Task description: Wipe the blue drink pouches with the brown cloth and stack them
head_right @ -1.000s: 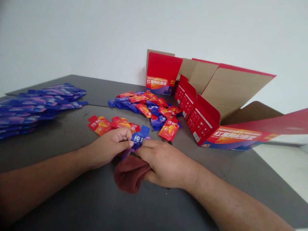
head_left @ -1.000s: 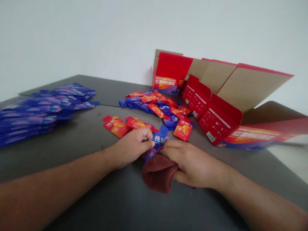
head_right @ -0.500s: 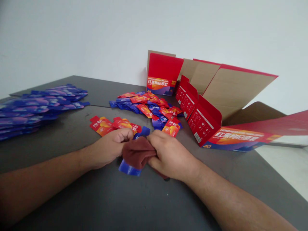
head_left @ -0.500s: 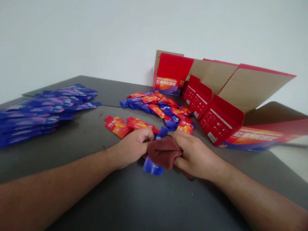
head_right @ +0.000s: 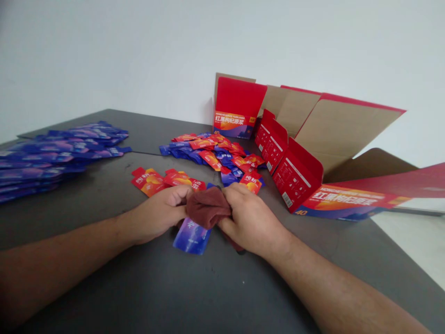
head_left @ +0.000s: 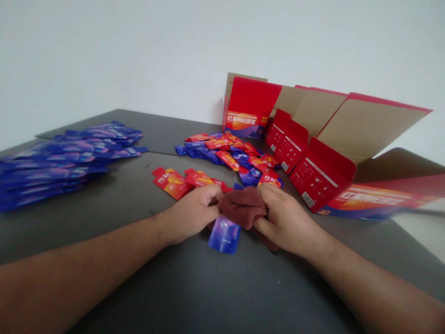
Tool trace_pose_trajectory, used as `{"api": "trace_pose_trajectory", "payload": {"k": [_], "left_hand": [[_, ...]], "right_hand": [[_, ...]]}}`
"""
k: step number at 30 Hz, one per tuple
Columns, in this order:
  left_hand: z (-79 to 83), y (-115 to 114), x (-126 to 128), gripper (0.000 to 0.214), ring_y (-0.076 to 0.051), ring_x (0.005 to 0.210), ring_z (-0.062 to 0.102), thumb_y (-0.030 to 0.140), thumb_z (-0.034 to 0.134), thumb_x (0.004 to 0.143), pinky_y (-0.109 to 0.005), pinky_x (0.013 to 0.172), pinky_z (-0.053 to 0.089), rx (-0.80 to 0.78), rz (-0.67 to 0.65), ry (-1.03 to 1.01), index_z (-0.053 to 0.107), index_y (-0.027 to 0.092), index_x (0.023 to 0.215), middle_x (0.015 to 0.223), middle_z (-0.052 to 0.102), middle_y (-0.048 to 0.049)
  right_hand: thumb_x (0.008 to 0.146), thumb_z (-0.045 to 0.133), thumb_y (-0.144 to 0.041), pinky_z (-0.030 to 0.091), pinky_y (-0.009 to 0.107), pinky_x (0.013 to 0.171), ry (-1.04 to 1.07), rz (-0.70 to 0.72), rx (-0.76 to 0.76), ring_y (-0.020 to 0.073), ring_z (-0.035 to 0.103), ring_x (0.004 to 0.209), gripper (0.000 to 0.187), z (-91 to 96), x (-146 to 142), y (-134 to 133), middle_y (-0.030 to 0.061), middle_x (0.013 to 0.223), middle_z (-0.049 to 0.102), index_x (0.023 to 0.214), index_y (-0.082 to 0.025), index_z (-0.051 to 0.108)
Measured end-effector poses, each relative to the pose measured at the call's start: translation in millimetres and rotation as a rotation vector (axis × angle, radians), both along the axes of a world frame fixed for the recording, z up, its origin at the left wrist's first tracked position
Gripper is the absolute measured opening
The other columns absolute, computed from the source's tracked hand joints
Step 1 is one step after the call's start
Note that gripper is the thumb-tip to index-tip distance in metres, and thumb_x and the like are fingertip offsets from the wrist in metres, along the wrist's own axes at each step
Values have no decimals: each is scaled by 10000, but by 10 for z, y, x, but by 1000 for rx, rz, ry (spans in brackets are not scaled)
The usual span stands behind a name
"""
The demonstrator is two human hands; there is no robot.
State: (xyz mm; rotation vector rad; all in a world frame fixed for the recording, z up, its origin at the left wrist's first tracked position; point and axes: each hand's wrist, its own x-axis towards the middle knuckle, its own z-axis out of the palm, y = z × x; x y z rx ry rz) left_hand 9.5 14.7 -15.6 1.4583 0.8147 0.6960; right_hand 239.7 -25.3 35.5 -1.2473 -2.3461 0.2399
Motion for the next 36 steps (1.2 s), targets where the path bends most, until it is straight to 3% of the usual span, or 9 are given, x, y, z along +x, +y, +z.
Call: {"api": "trace_pose_trajectory", "payload": {"k": [6, 8, 14, 17, 22, 24, 31, 34, 36], "left_hand": [[-4, 9, -9, 201, -102, 598, 482, 296, 676, 866, -226, 548, 365, 70, 43, 34, 511, 200, 801, 689, 549, 44], [-5, 9, -10, 222, -105, 601, 487, 307, 697, 857, -228, 550, 368, 66, 47, 40, 511, 200, 801, 698, 559, 40], [-3, 1, -2, 180, -124, 668, 571, 323, 705, 886, -258, 633, 450, -2, -10, -9, 586, 191, 907, 764, 616, 23], [-4, 3, -2, 172, -121, 665, 565, 304, 714, 874, -249, 620, 441, 17, -8, 5, 589, 189, 896, 762, 622, 23], [8, 11, -2, 213, -102, 594, 469, 300, 692, 859, -222, 535, 367, 63, 50, 47, 516, 197, 799, 685, 546, 40], [13, 14, -2, 186, -102, 603, 464, 289, 662, 872, -220, 540, 369, 91, 52, 56, 523, 194, 794, 690, 537, 38], [2, -2, 6, 207, -112, 634, 537, 340, 730, 873, -238, 582, 412, 8, 16, 10, 596, 188, 914, 769, 633, 21], [-4, -3, 6, 193, -118, 666, 551, 337, 717, 887, -248, 607, 425, 24, -2, -8, 621, 183, 954, 813, 661, 4], [-11, 6, 1, 195, -117, 652, 535, 318, 733, 863, -245, 591, 410, 48, 29, 21, 592, 184, 880, 775, 637, 11]], "right_hand": [[800, 641, -66, 463, 289, 727, -89, 366, -150, 175, 576, 843, 210, 13, -86, -144, 17, 937, 607, 935, -210, 567], [783, 633, -51, 465, 293, 726, -81, 306, -139, 177, 577, 838, 226, 20, -78, -141, 18, 934, 609, 927, -211, 563], [823, 624, -99, 449, 310, 720, 15, -65, 20, 192, 567, 816, 162, 4, 4, -15, 17, 871, 585, 878, -221, 533], [810, 626, -90, 451, 307, 723, 2, -30, 2, 192, 566, 822, 171, -1, -9, -11, 20, 881, 588, 885, -216, 538], [790, 629, -61, 453, 282, 726, -66, 295, -104, 172, 562, 835, 208, -6, -83, -105, 15, 919, 591, 916, -207, 550], [799, 627, -62, 454, 279, 731, -80, 349, -118, 172, 564, 846, 213, -9, -92, -127, 13, 931, 594, 938, -208, 559], [795, 620, -79, 443, 304, 713, -12, -38, 33, 190, 558, 812, 193, 3, -5, -25, 16, 873, 580, 869, -223, 516], [800, 628, -89, 442, 307, 711, -15, -58, 33, 194, 559, 807, 184, -4, -2, -2, 17, 863, 581, 866, -224, 520], [779, 632, -71, 444, 300, 711, -28, 19, -8, 188, 561, 810, 205, -12, -23, -29, 19, 877, 584, 866, -219, 521]]}}
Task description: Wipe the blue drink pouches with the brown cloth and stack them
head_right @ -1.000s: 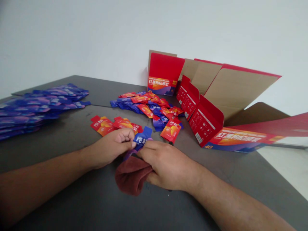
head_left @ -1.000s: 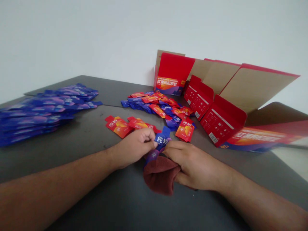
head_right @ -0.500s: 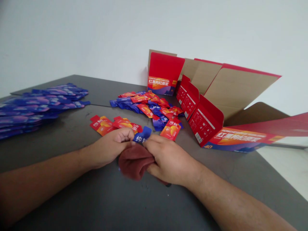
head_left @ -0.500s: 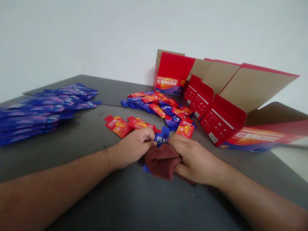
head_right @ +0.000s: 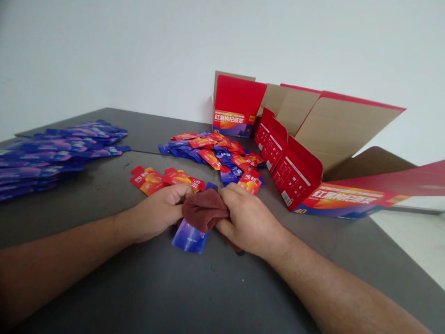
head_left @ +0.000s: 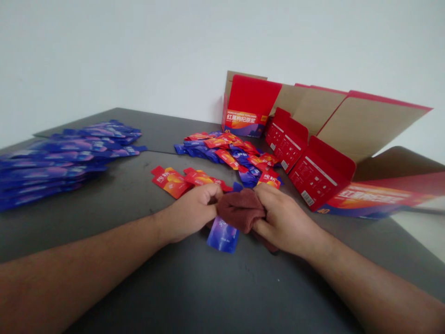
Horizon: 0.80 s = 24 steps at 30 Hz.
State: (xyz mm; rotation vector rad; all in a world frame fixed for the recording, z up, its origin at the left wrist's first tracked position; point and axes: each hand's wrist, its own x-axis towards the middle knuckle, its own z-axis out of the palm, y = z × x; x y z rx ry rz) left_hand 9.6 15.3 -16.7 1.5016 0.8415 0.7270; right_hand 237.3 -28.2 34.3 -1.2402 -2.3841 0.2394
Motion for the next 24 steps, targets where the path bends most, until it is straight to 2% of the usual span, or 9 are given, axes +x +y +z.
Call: {"api": "trace_pose_trajectory", "payload": {"k": [3, 5, 7, 12, 15, 17, 22, 24], "left_hand": [[-15, 18, -8, 210, -112, 625, 492, 307, 706, 855, -238, 563, 385, 17, 24, 19, 538, 192, 807, 718, 573, 28], [-22, 25, -10, 187, -112, 628, 476, 300, 676, 865, -235, 560, 376, 35, 32, 12, 536, 193, 803, 712, 551, 31], [-24, 23, -9, 191, -109, 619, 466, 295, 684, 863, -234, 554, 363, 37, 36, 18, 533, 194, 802, 702, 539, 37], [-14, 6, -4, 193, -121, 661, 545, 318, 717, 874, -252, 608, 419, -46, -19, -30, 579, 186, 899, 788, 631, 9], [2, 1, -1, 165, -134, 709, 576, 307, 698, 885, -261, 641, 438, -41, -47, -51, 596, 181, 916, 813, 643, -2], [13, -1, -1, 183, -126, 675, 549, 295, 723, 854, -249, 608, 415, -34, -23, -19, 578, 186, 877, 765, 617, 17], [13, 10, -3, 203, -103, 600, 460, 300, 679, 854, -227, 542, 352, 30, 24, 27, 515, 194, 798, 687, 543, 42], [4, 17, -5, 194, -105, 619, 475, 298, 666, 866, -224, 553, 362, 43, 24, 25, 517, 192, 802, 703, 549, 38]], "right_hand": [[770, 629, -48, 460, 288, 739, -23, 215, -76, 180, 572, 847, 234, -5, -44, -72, 23, 936, 603, 915, -211, 544], [785, 626, -52, 468, 288, 760, -46, 300, -107, 181, 578, 870, 240, 1, -61, -106, 23, 961, 613, 953, -211, 562], [782, 627, -57, 468, 294, 760, -56, 253, -103, 184, 578, 870, 239, 11, -58, -108, 23, 960, 612, 953, -211, 562], [830, 626, -103, 455, 320, 752, 14, -67, 14, 199, 573, 846, 157, 11, 10, 0, 25, 900, 596, 899, -216, 542], [836, 628, -107, 447, 315, 740, 43, -101, 35, 195, 568, 833, 154, -8, 27, 35, 22, 885, 589, 897, -216, 539], [806, 634, -83, 438, 302, 712, 26, -36, 8, 186, 559, 812, 186, -19, 12, 15, 14, 867, 578, 871, -217, 522], [810, 636, -74, 461, 283, 747, -36, 295, -101, 178, 581, 873, 206, -27, -47, -88, 27, 972, 618, 944, -209, 557], [801, 627, -64, 470, 291, 778, -48, 301, -105, 186, 590, 913, 229, -21, -47, -94, 37, 1014, 630, 968, -208, 563]]}}
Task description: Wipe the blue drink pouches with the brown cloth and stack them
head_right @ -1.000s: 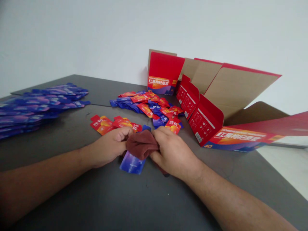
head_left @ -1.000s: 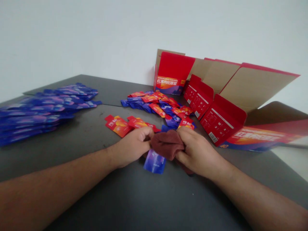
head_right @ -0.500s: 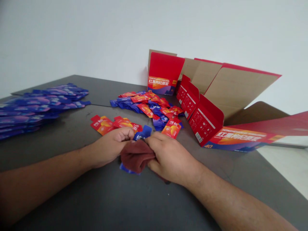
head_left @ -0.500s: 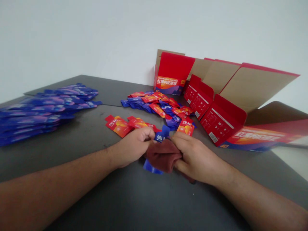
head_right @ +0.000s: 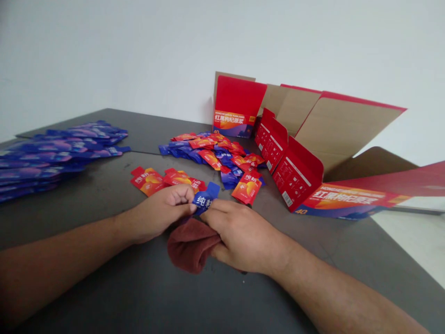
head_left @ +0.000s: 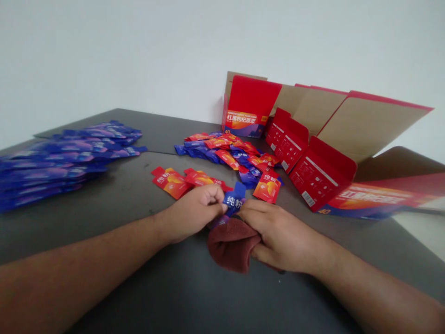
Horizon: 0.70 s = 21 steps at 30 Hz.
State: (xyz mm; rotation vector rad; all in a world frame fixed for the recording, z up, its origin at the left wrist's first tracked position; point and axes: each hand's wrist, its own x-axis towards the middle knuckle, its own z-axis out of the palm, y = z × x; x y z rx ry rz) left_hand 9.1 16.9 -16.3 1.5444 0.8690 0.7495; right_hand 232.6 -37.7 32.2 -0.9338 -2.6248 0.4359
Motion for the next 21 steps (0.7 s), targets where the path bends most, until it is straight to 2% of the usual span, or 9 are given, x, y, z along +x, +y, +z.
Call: {"api": "trace_pose_trajectory", "payload": {"k": [5, 7, 10, 13, 16, 18, 21], "left_hand": [[-3, -16, 5, 239, -98, 606, 489, 344, 738, 862, -227, 549, 367, -69, -15, -16, 560, 185, 856, 722, 580, 39], [3, -27, 11, 228, -107, 625, 519, 361, 730, 877, -236, 569, 392, -95, -39, -44, 600, 181, 926, 760, 616, 25], [10, -29, 13, 197, -116, 645, 540, 313, 735, 856, -239, 586, 402, -86, -38, -51, 595, 182, 899, 761, 626, 21], [8, -11, 4, 204, -103, 598, 488, 282, 717, 838, -227, 554, 366, -30, 1, -10, 538, 191, 803, 697, 572, 41], [-3, 5, -5, 192, -103, 591, 467, 294, 680, 855, -227, 546, 356, 26, 6, 6, 531, 194, 785, 684, 545, 42], [-11, 6, -4, 190, -108, 599, 479, 306, 684, 856, -228, 544, 353, 17, 6, 5, 541, 195, 798, 695, 560, 36], [-10, -3, 1, 206, -113, 611, 508, 323, 724, 844, -232, 554, 367, -44, 8, -2, 564, 194, 841, 725, 598, 30]], "right_hand": [[784, 617, -70, 448, 305, 728, 53, -303, 109, 192, 567, 832, 196, 12, 55, 90, 20, 885, 587, 872, -215, 519], [807, 609, -84, 443, 311, 727, 72, -370, 143, 194, 563, 824, 171, 13, 73, 121, 20, 877, 585, 887, -213, 531], [791, 615, -77, 439, 304, 716, 61, -346, 120, 190, 561, 820, 181, 15, 67, 111, 20, 881, 585, 885, -210, 536], [759, 624, -51, 438, 285, 704, 32, -160, 39, 177, 559, 823, 222, 21, 26, 45, 16, 902, 587, 878, -211, 530], [784, 625, -50, 455, 280, 748, -14, 11, -17, 174, 578, 874, 243, 25, -13, -14, 21, 977, 620, 959, -208, 567], [783, 624, -45, 459, 283, 765, -17, -13, -4, 179, 586, 902, 249, 23, -16, -18, 29, 1005, 630, 966, -205, 570], [777, 619, -55, 447, 293, 728, 51, -236, 85, 185, 578, 854, 205, 11, 21, 38, 21, 913, 603, 884, -209, 537]]}}
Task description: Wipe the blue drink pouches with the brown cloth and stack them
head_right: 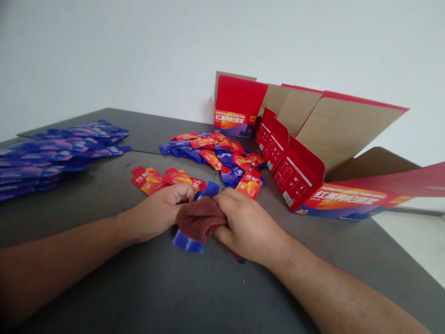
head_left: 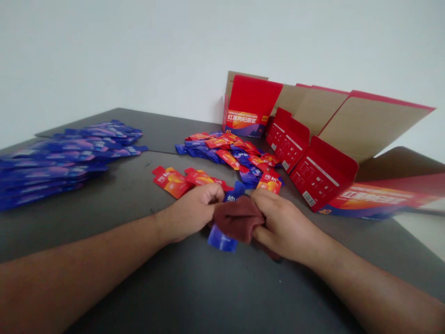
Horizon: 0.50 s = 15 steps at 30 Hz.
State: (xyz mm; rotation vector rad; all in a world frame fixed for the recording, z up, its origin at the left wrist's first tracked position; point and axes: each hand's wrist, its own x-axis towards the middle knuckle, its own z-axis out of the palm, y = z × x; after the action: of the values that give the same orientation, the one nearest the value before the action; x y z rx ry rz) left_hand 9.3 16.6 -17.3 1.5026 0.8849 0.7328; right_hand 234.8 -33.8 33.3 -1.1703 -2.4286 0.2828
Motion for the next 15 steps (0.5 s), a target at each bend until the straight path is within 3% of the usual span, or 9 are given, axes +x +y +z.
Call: {"api": "trace_pose_trajectory", "payload": {"k": [3, 5, 12, 15], "left_hand": [[9, -6, 2, 199, -124, 651, 553, 326, 732, 851, -248, 599, 413, -14, -23, -29, 597, 186, 894, 774, 636, 11], [8, -5, -1, 184, -131, 672, 566, 312, 726, 853, -252, 609, 422, -2, -44, -42, 603, 182, 898, 790, 644, 0], [-24, 16, -9, 167, -104, 607, 463, 280, 663, 863, -234, 558, 361, 52, -3, 13, 531, 195, 807, 702, 541, 42], [-7, 12, -6, 180, -103, 614, 457, 283, 671, 863, -231, 556, 356, 70, 5, 28, 529, 193, 798, 701, 532, 45]], "right_hand": [[830, 616, -114, 444, 309, 715, 68, -175, 70, 193, 574, 814, 138, -15, 52, 76, 17, 874, 584, 885, -213, 538], [834, 619, -124, 444, 313, 716, 65, -177, 70, 196, 573, 811, 131, -21, 64, 97, 19, 875, 584, 887, -214, 539], [791, 623, -56, 474, 293, 780, -29, 224, -93, 187, 593, 903, 230, -9, -41, -29, 32, 984, 629, 951, -210, 562], [786, 620, -49, 472, 289, 767, -31, 191, -71, 183, 590, 892, 235, -9, -41, -41, 31, 988, 629, 946, -211, 562]]}}
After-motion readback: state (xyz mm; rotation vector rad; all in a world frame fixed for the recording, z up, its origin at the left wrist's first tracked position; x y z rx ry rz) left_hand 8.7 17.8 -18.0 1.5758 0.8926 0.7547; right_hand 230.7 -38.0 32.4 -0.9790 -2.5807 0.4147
